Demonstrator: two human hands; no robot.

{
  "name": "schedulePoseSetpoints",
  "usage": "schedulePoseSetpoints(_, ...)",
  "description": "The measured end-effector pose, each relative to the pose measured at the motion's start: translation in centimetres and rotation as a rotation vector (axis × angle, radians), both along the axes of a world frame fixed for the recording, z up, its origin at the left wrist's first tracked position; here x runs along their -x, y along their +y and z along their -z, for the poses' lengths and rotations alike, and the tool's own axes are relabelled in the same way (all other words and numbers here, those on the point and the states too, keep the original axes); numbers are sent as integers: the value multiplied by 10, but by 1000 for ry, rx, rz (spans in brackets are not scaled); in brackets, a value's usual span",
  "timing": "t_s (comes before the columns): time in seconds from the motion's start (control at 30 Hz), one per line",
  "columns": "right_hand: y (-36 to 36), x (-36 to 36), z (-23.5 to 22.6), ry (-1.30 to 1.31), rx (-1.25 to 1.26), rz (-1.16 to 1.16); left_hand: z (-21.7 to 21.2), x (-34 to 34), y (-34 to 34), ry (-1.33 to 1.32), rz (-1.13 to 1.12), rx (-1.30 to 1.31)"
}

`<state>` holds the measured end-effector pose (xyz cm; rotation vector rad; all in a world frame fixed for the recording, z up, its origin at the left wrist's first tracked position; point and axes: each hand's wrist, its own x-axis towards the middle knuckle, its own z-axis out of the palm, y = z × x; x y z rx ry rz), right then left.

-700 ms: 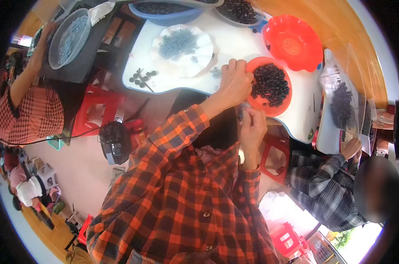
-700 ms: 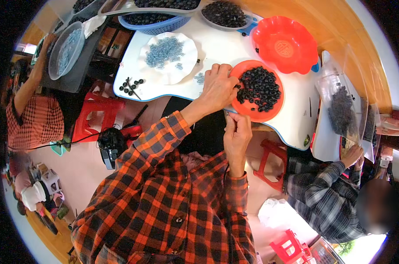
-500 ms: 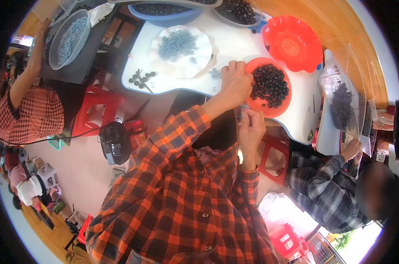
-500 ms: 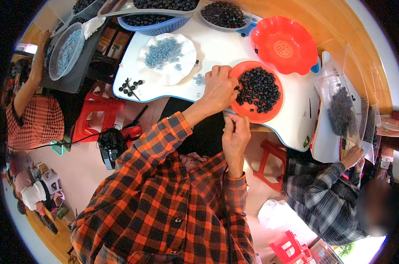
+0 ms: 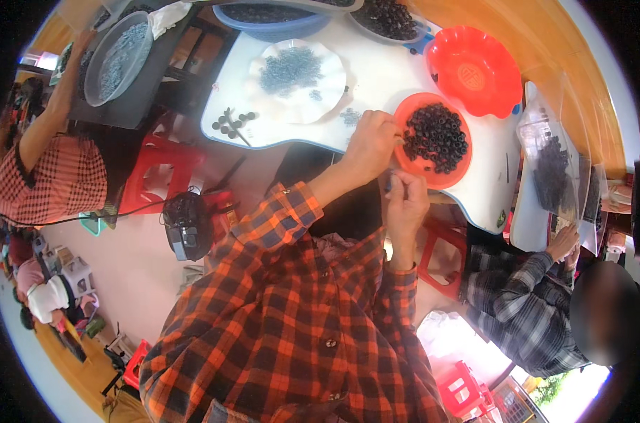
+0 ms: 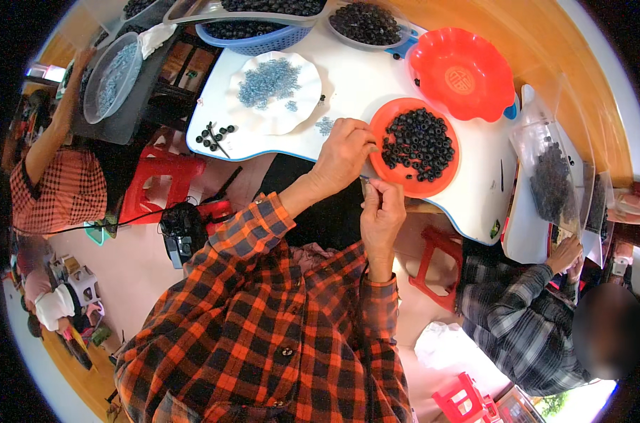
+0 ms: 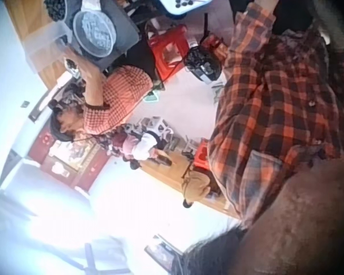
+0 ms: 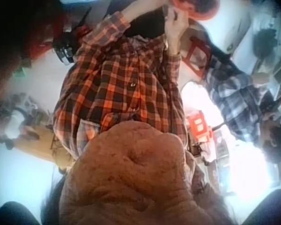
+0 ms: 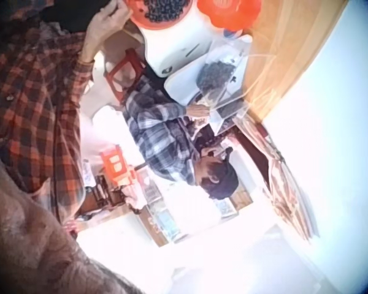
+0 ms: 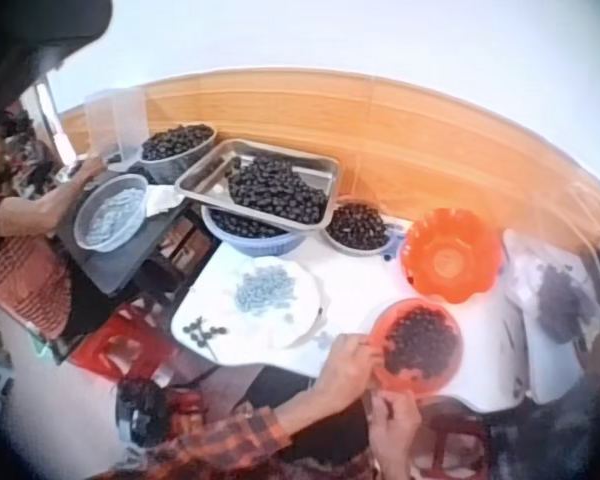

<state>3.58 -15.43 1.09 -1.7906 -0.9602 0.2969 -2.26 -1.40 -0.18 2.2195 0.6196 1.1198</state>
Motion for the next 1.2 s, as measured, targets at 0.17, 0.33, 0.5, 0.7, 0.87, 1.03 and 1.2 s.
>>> schedulePoseSetpoints(0.17, -3, -1, -3, -3, 9, 3, -17, 19, -4, -341, 265, 1132)
schedulePoseSetpoints(0.33, -5, 6, -2, 240, -37, 19, -20, 47, -11, -676, 473, 1487)
schedulePoseSetpoints(0.5, -5, 12, -18, 350, -106, -26, -17, 63, -23, -779, 549, 1602)
schedulePoseSetpoints(0.7, -11, 20, -27, 304, -110, -95, -15, 79, -39, -831, 559, 1590)
schedulePoseSetpoints(0.87, -13, 30, -36, 339, -150, -161, -12, 85, -49, -839, 579, 1600)
schedulePoseSetpoints(1.03, -13, 36, -44, 288, -129, -211, -16, 90, -55, -793, 537, 1564)
schedulePoseSetpoints(1.2, -12, 37, -47, 182, -112, -256, -18, 93, -59, -777, 514, 1525)
